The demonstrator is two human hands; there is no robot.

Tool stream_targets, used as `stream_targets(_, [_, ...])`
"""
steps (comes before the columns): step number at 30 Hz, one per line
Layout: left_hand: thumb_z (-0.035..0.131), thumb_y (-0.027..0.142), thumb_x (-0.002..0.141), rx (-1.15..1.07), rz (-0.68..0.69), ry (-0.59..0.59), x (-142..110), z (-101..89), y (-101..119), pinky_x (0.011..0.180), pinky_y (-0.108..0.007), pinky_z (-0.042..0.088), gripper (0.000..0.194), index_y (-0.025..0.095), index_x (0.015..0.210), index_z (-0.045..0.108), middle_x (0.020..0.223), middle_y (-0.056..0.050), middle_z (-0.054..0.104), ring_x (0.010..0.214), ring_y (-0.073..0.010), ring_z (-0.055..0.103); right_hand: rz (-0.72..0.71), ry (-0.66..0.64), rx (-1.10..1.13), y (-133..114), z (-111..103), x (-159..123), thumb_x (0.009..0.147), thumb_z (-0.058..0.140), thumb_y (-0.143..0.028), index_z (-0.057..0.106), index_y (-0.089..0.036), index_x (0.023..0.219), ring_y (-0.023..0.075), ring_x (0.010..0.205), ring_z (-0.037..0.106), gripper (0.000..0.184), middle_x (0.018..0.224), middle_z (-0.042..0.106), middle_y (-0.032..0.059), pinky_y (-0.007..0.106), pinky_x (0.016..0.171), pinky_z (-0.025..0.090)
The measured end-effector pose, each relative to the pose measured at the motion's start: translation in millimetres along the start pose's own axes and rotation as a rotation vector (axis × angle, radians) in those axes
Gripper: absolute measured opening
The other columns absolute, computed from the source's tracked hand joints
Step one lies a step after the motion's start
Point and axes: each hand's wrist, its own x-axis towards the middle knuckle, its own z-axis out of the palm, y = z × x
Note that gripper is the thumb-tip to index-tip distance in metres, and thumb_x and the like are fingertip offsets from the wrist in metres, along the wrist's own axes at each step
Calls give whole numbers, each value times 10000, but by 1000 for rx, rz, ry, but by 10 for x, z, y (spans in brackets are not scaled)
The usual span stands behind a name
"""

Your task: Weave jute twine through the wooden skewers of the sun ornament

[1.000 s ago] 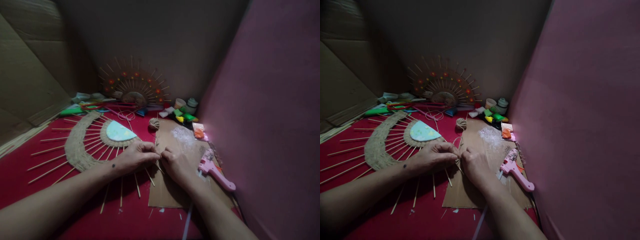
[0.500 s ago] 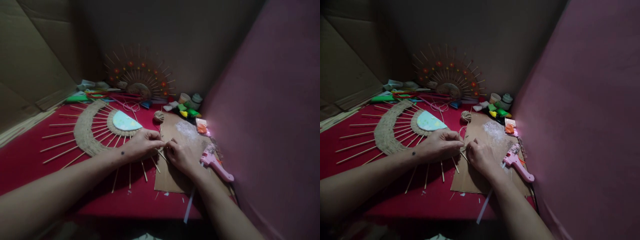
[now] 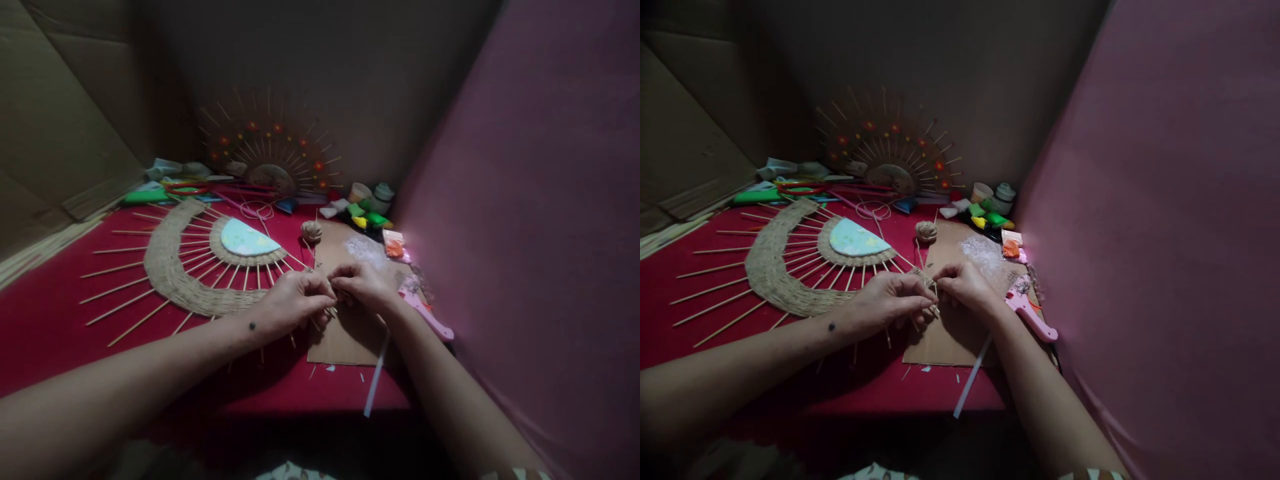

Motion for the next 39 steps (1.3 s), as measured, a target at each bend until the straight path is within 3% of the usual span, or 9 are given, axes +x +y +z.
stream_targets(9, [556,211,831,91,-19,-55,-46,135,-106,355,-140,387,138,133,896,650,519,22,631,402,-82,572,-8,24,32,50,9,22,710,633,-76,595,-153,684,70,360,460,89,410,514,-77,172,356,326])
stream_targets(12, [536,220,852,266,126,-107,-43,119,-156,453,-170,459,150,147,896,659,539,22,640,456,-88,597,-6,20,40,80,15,40,720,617,-64,597,-157,700,62,356,460,97,400,511,-81,162,363,333])
stream_targets(16, [524,190,855,587,440,-169,-37,115,-255,671,-223,502,161,161,833,681,774,-35,721,711,-132,667,-9,32,26,124,19,56,720,623,-67,599,-159,709,49,348,435,96,390,496,-85,151,357,312])
stream_targets(20, [470,167,887,719,567,-220,-52,129,-304,704,-223,475,217,170,832,680,824,-37,723,755,-136,656,-25,25,19,156,15,66,732,621,-83,599,-161,702,48,343,425,87,384,489,-85,154,352,291])
stream_targets(24, [488,206,894,694,545,-225,-98,111,-250,680,-208,462,198,179,873,683,822,-26,721,726,-127,647,-31,22,22,172,9,71,744,627,-106,598,-160,711,46,342,414,70,386,482,-86,157,354,286])
stream_targets(29, [506,258,901,549,331,-182,-137,49,-151,603,-183,448,178,187,853,662,693,19,684,596,-94,608,-35,15,1,150,-4,53,748,630,-110,600,-164,727,58,337,416,65,394,498,-78,169,341,279])
stream_targets(31, [509,261,908,538,338,-199,-145,41,-151,628,-189,451,171,189,867,658,705,21,682,614,-94,603,-38,4,7,133,-8,42,752,616,-96,594,-163,720,56,332,413,78,389,494,-81,166,340,288])
stream_targets(36, [467,196,927,741,715,-209,-159,132,-209,790,-268,429,218,162,818,653,807,-41,665,835,-161,540,-48,-10,22,130,-16,38,760,601,-85,584,-161,724,50,328,418,86,394,493,-85,157,337,315])
stream_targets(39, [425,170,949,807,810,-234,-154,205,-244,780,-274,410,265,153,797,642,781,-43,643,796,-153,508,-48,-20,5,138,-23,43,758,604,-84,593,-162,734,48,317,411,82,403,500,-87,159,331,314])
